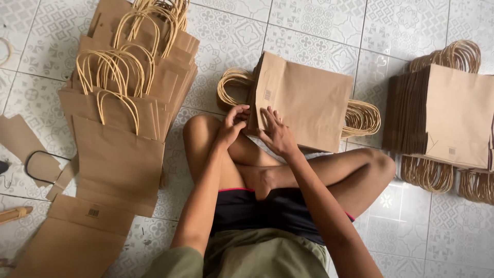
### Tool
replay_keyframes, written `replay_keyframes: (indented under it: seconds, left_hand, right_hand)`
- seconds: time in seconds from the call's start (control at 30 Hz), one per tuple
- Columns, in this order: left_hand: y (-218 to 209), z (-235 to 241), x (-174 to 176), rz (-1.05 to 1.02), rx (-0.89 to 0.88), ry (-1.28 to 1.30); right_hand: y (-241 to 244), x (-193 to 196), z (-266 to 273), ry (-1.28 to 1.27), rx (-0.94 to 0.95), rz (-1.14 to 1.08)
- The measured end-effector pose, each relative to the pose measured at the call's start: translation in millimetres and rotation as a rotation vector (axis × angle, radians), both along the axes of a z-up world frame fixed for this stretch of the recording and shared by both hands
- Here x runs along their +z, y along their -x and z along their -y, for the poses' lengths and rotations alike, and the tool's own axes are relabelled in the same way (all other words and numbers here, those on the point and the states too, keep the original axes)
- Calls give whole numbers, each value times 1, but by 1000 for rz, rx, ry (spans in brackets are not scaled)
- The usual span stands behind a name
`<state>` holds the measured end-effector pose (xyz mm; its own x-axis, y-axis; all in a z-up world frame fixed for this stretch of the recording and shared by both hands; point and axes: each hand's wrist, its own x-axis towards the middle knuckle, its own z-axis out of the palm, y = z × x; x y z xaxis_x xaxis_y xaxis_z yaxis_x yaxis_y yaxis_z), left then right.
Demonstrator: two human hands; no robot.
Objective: The person sits on the floor and assembles brown paper shopping bags by folding the flat sheets into shape and inserting twisted paper handles through the pre-cut slots. They repeatedly pick up a flat bag, fold it, insert the handles, and place the finished bag into a stack.
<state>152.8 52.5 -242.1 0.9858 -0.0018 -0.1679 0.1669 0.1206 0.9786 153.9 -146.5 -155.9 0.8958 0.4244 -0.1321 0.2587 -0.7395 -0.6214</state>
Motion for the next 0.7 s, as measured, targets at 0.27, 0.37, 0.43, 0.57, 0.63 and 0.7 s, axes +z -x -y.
replay_keyframes:
  seconds: [0.27, 0.37, 0.43, 0.57, 0.63, 0.7]
  left_hand:
    - [1, 1, -5, 45, 22, 61]
    - [0, 0, -8, 69, 16, 66]
    - [0, -1, -9, 78, 12, 68]
    - [0, -1, -11, 83, 12, 87]
    - [-1, -1, -10, 84, 8, 91]
    - [-1, -1, -11, 89, 16, 111]
  right_hand:
    - [1, -9, 0, 32, -53, -21]
    - [2, -11, -9, 82, -70, 39]
    - [4, -13, -15, 100, -73, 72]
    - [6, -19, -16, 90, -102, 123]
    - [6, -20, -14, 74, -107, 123]
    - [6, -21, -13, 80, -103, 145]
